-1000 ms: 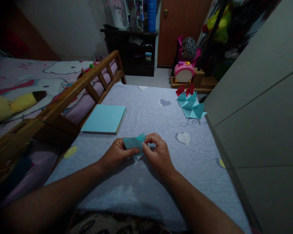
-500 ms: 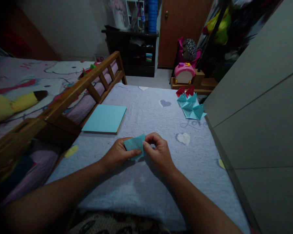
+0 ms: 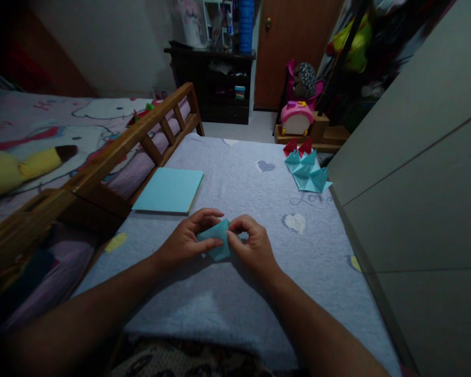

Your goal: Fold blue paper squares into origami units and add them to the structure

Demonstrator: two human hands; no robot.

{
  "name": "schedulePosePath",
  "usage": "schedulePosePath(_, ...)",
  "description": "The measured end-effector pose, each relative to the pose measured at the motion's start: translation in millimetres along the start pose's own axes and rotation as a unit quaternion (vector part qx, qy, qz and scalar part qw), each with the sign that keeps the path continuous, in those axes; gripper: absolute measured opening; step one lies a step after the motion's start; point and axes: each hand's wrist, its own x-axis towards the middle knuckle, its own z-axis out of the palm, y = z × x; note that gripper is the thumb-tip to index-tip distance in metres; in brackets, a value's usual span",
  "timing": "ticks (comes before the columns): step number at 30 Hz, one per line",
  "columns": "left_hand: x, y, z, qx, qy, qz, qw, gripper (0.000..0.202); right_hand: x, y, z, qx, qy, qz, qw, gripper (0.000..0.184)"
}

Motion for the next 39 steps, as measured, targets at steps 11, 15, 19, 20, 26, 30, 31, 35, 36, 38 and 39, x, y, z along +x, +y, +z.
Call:
schedulePosePath(11, 5, -1, 4.0, 0.021, -0.045, -0.028, 0.998, 0.021, 2, 0, 1, -0.041, -0.008, -0.077, 0.996, 0.011)
schedulePosePath(15, 4, -4, 3.8, 0.056, -0.069, -0.041, 0.995, 0.022, 2, -2, 1, -0.049, -0.018, -0.088, 0.995, 0.009)
schedulePosePath(19, 3, -7, 3.9, 0.079, -0.077, -0.045, 0.993, 0.02, 1, -5, 1, -0.055, -0.027, -0.083, 0.995, 0.009)
schedulePosePath(20, 3, -7, 3.9, 0.087, -0.076, -0.041, 0.993, 0.019, 1, -5, 0, -0.054, -0.027, -0.083, 0.995, 0.009)
schedulePosePath(26, 1, 1, 4.0, 0.135, -0.081, 0.025, 0.987, 0.022, 0, -3, -1, -0.048, -0.016, -0.082, 0.995, 0.009)
schedulePosePath(30, 2, 2, 4.5, 0.15, -0.082, 0.036, 0.985, 0.023, 0, 1, 1, -0.02, -0.01, -0.052, 0.998, 0.007)
schedulePosePath(31, 2, 2, 4.8, 0.154, -0.081, 0.036, 0.984, 0.022, 0, 2, 1, -0.008, -0.011, -0.034, 0.999, 0.006)
schedulePosePath(35, 0, 1, 5.5, 0.158, -0.068, 0.039, 0.984, 0.02, 0, 6, 3, 0.041, -0.009, 0.017, 0.999, 0.013)
schedulePosePath(36, 0, 1, 5.4, 0.153, -0.061, 0.037, 0.986, 0.021, -1, 6, 3, 0.048, -0.006, 0.02, 0.999, 0.014)
schedulePosePath(38, -1, 1, 4.8, 0.134, -0.042, 0.031, 0.99, 0.022, -2, 5, 2, 0.048, -0.001, 0.019, 0.999, 0.014)
schedulePosePath(39, -1, 1, 4.2, 0.12, -0.03, 0.027, 0.992, 0.022, -3, 5, 1, 0.04, 0.0, 0.013, 0.999, 0.013)
